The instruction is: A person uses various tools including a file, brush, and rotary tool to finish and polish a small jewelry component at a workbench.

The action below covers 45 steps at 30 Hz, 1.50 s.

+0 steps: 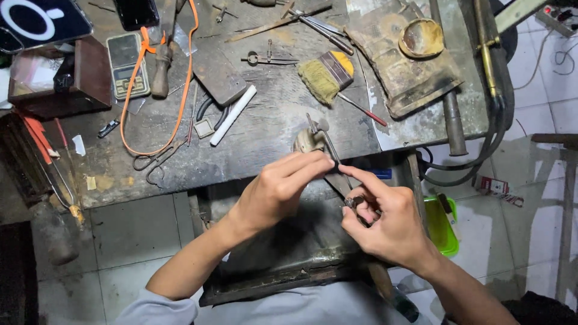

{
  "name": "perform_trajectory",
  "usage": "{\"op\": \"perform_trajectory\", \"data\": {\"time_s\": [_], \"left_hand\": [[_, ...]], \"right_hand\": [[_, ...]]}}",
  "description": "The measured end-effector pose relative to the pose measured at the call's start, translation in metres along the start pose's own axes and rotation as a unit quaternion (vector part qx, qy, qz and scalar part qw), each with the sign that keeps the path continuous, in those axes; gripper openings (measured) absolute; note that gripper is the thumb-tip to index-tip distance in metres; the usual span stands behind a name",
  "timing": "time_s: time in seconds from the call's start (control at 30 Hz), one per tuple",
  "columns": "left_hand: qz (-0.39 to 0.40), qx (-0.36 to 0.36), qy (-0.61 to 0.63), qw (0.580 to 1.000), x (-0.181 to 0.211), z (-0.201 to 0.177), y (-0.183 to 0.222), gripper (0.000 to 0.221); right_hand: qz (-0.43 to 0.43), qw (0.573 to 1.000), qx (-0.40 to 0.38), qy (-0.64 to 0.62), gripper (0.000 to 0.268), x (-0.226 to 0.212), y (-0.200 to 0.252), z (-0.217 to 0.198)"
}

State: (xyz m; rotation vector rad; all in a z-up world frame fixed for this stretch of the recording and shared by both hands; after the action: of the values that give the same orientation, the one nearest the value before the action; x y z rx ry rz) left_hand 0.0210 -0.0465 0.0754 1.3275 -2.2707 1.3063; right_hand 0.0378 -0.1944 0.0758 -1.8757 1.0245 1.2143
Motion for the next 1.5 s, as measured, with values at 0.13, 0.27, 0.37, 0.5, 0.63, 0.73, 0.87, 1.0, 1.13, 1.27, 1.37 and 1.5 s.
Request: {"op": "perform_trajectory", "data": {"time_s": [0.13,0.27,0.37,0.5,0.63,0.73,0.87,1.0,1.13,1.27,1.37,1.5], "left_hand": [[0.002,-0.01,0.01,1.0,0.003,0.003,0.004,0.014],[-0.032,-0.018,0.088,0.995,-0.005,0.005,0.004,0.017],[-0.058,-0.015,0.117,0.991,-0.008,0.003,0.006,0.019],[-0.078,0.004,0.125,0.989,-0.007,-0.001,0.008,0.019],[-0.088,0.012,0.134,0.987,-0.011,0.006,0.017,0.019],[-0.118,0.014,0.144,0.982,-0.012,0.006,0.018,0.021],[-0.133,0.004,0.173,0.976,-0.012,0.009,0.016,0.019],[-0.102,-0.023,0.19,0.976,0.002,0.014,0.016,0.019],[-0.069,-0.06,0.204,0.975,0.02,0.024,0.025,0.019],[-0.006,-0.127,0.18,0.975,0.039,0.011,0.038,0.025],[0.026,-0.094,0.135,0.986,0.055,-0.004,0.047,0.031],[0.306,0.021,-0.006,0.952,0.118,-0.012,0.097,0.031]], "right_hand": [[0.002,1.0,-0.026,-0.005,0.054,0.003,0.006,0.006],[0.008,0.999,-0.038,-0.008,0.057,0.007,0.006,0.008],[0.036,0.998,-0.05,-0.006,0.065,0.01,0.007,0.011],[0.05,0.997,-0.054,-0.015,0.072,0.009,0.008,0.012],[0.058,0.997,-0.054,-0.019,0.071,0.014,0.012,0.011],[0.061,0.995,-0.07,-0.029,0.074,0.015,0.015,0.012],[0.062,0.995,-0.077,-0.025,0.073,0.018,0.018,0.011],[0.075,0.993,-0.085,-0.035,0.078,0.018,0.018,0.012],[0.062,0.994,-0.077,-0.037,0.074,0.019,0.019,0.013],[0.092,0.991,-0.089,0.031,0.071,0.023,0.039,0.013],[0.077,0.995,-0.066,0.004,0.053,0.028,0.056,0.018],[0.198,0.965,-0.032,-0.168,0.05,0.072,0.078,0.054]]}}
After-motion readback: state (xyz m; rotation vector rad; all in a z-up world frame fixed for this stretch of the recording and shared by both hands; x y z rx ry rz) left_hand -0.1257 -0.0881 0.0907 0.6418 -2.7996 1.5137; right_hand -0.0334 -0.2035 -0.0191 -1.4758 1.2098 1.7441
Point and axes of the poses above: each hand's wrist, its own y-axis away from the middle knuckle, its own z-axis out of the palm, x = y × z, the point moved 9 cm from there along -y, towards the middle knuckle, and after that the axes turned 13 degrees about -y, right-handed, at the moved point
